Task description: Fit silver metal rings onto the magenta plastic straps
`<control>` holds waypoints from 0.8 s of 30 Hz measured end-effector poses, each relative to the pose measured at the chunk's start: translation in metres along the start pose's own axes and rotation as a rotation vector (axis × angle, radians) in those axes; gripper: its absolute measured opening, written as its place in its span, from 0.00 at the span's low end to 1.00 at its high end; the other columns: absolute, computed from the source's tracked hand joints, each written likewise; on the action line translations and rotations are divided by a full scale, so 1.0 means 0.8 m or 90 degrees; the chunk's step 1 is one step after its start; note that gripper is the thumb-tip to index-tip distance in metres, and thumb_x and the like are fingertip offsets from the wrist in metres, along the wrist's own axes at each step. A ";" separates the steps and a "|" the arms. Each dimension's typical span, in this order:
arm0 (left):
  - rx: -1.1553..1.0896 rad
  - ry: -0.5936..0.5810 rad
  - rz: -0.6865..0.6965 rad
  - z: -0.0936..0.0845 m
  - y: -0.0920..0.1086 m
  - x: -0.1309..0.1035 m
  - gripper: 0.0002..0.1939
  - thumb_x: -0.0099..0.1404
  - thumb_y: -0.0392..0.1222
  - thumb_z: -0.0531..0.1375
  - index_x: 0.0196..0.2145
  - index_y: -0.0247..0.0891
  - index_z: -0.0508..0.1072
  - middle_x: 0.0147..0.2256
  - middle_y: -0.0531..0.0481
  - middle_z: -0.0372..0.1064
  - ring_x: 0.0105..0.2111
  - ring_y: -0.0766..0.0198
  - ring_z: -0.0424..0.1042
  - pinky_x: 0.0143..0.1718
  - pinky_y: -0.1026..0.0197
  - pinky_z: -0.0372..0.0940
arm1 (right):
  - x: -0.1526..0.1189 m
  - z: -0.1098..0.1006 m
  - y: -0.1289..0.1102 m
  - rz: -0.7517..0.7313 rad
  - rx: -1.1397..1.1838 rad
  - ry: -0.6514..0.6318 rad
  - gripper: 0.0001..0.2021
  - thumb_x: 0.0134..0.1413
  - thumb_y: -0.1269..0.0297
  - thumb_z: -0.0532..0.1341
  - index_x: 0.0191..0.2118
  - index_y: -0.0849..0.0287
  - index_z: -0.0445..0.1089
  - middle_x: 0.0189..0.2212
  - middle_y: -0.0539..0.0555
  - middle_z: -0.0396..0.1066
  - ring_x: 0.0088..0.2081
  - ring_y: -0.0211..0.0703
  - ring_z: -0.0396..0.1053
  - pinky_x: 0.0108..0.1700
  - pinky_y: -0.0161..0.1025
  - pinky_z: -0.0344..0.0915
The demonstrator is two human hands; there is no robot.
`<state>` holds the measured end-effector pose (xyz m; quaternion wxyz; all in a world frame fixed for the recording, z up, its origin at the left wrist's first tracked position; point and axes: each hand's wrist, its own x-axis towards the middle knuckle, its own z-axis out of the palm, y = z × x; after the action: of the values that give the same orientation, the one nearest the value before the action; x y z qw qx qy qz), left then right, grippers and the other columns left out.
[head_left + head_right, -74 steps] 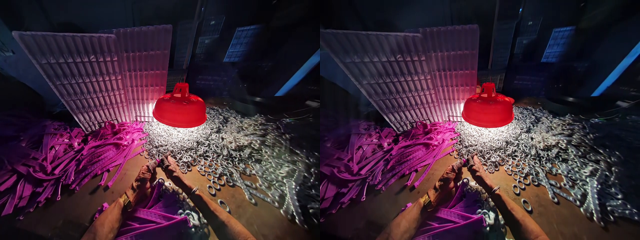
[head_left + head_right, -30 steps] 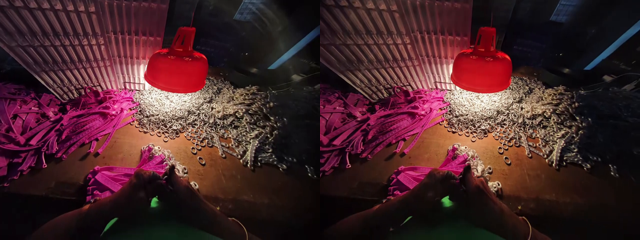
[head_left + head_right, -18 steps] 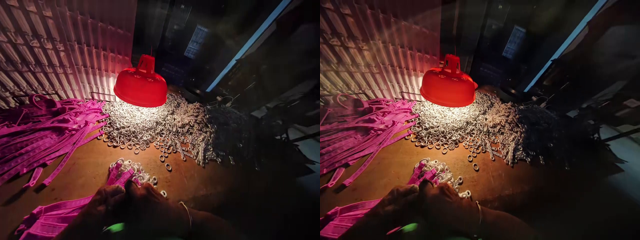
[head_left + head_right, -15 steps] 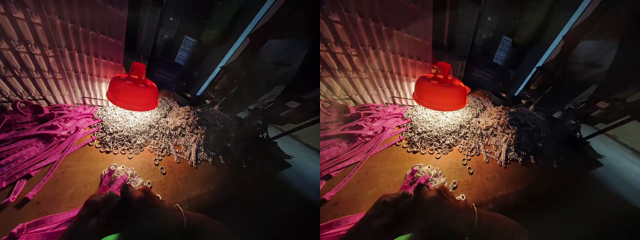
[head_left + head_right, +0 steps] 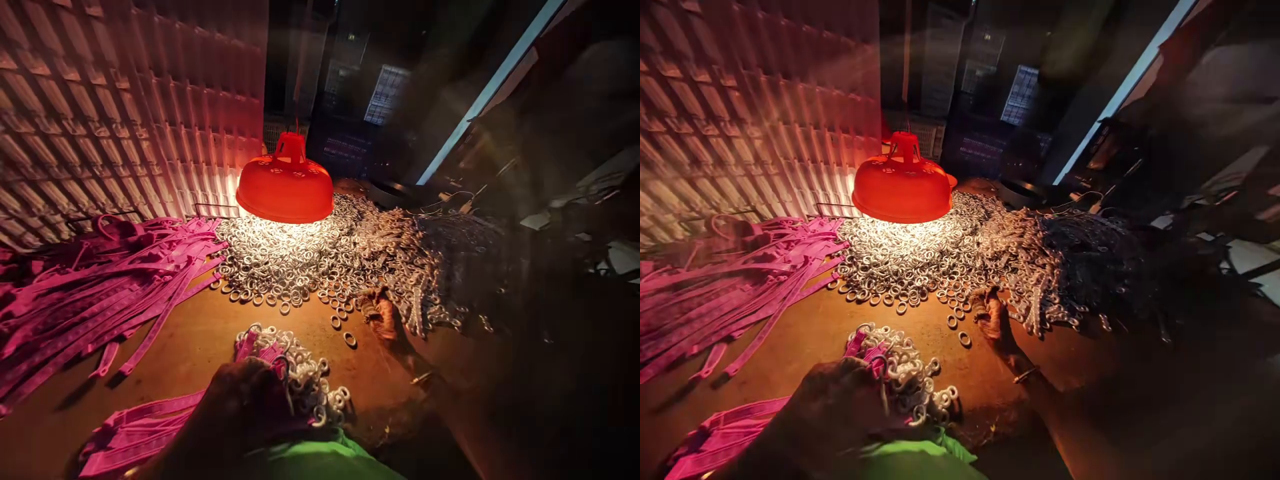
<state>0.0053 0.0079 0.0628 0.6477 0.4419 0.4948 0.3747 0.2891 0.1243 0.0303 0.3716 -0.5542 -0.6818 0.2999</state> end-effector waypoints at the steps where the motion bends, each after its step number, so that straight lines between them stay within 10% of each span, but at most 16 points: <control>1: 0.002 0.024 -0.009 -0.003 0.000 0.000 0.20 0.49 0.57 0.66 0.17 0.37 0.71 0.17 0.53 0.62 0.21 0.67 0.59 0.23 0.64 0.57 | -0.004 0.007 -0.007 -0.006 0.029 -0.001 0.19 0.56 0.46 0.53 0.41 0.59 0.60 0.30 0.52 0.61 0.31 0.41 0.61 0.29 0.35 0.62; 11: -0.032 0.089 0.049 -0.015 0.000 -0.001 0.24 0.56 0.61 0.60 0.22 0.33 0.70 0.17 0.57 0.52 0.20 0.72 0.49 0.22 0.64 0.46 | -0.052 0.090 -0.149 -0.270 0.111 -0.386 0.30 0.60 0.59 0.58 0.64 0.59 0.48 0.51 0.62 0.66 0.50 0.47 0.66 0.50 0.44 0.64; 24: -0.073 0.066 0.040 -0.014 0.003 -0.013 0.23 0.53 0.59 0.63 0.22 0.32 0.71 0.18 0.55 0.58 0.20 0.72 0.53 0.22 0.64 0.49 | -0.068 0.105 -0.155 -0.206 0.081 -0.430 0.17 0.63 0.57 0.54 0.54 0.58 0.61 0.32 0.54 0.70 0.30 0.38 0.67 0.29 0.31 0.60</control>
<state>-0.0082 0.0018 0.0670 0.6334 0.3992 0.4916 0.4447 0.1583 0.0460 0.0773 0.2019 -0.2850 -0.8246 0.4451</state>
